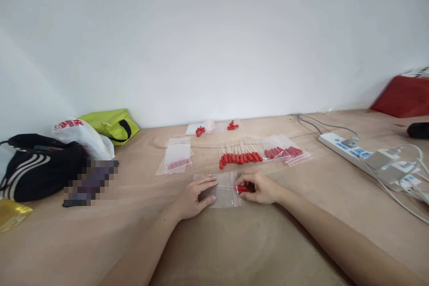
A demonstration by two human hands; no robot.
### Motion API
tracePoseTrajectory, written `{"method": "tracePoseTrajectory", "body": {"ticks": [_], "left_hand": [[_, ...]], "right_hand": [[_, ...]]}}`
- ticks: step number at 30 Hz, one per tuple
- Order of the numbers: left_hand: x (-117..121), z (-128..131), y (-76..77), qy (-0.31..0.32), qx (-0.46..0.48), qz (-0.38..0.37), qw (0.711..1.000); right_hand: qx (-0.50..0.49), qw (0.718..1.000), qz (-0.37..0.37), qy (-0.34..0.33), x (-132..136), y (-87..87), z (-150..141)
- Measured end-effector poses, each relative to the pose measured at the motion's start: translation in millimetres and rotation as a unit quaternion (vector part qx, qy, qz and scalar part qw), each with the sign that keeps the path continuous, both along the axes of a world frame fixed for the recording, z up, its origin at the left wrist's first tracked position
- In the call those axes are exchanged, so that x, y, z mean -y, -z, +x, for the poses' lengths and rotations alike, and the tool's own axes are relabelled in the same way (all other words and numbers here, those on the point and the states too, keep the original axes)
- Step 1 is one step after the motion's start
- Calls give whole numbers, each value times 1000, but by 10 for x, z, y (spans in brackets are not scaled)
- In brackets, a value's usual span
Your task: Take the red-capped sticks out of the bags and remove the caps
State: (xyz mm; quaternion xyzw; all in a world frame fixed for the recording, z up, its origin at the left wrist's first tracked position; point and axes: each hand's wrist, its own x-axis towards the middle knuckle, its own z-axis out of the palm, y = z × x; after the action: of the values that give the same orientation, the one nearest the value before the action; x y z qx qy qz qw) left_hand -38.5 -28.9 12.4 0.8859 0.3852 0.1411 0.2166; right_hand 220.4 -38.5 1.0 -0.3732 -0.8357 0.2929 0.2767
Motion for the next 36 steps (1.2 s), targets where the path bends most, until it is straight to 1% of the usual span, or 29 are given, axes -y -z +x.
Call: {"method": "tracePoseTrajectory", "body": {"ticks": [4,7,10,13,15,16,17,19,21,22,23,24,26,28,30,32,36], "left_hand": [[3,0,2,-5,0,2,1000],[-1,-9,13,-4,2,0,1000],[-9,-19,27,-4,11,-4,1000],[-9,-19,29,-4,20,-5,1000],[-4,-12,19,-2,23,-4,1000],[0,-7,12,-2,22,-2,1000],[3,-1,4,-3,21,-1,1000],[8,7,-10,-6,15,-1,1000],[9,10,-17,-7,12,0,1000],[7,10,-16,-7,12,0,1000],[4,9,-13,-6,13,2,1000],[1,7,-9,-5,14,3,1000],[-6,3,3,-4,14,4,1000],[-12,1,14,-4,12,4,1000],[-15,1,20,-3,7,4,1000],[-17,1,25,-3,5,4,1000],[-21,-3,41,2,12,4,1000]], "right_hand": [[44,999,15,11,-1,-88,24],[50,999,-17,13,-7,-130,47],[35,998,-51,8,-27,-157,104],[3,995,-96,14,-88,-231,270],[-43,988,-146,24,-159,-303,443],[-75,984,-159,38,-201,-336,534],[-109,980,-156,62,-246,-361,618],[-192,963,-110,154,-338,-369,730],[-254,936,-51,239,-422,-312,738],[-265,924,-12,277,-457,-264,702],[-261,910,41,319,-488,-205,645],[-237,903,99,345,-515,-142,576],[-163,907,190,338,-557,-14,432],[-98,912,239,317,-587,93,324],[-42,920,255,294,-610,168,275],[4,928,256,271,-629,211,275],[44,934,255,247,-647,233,313]]}}
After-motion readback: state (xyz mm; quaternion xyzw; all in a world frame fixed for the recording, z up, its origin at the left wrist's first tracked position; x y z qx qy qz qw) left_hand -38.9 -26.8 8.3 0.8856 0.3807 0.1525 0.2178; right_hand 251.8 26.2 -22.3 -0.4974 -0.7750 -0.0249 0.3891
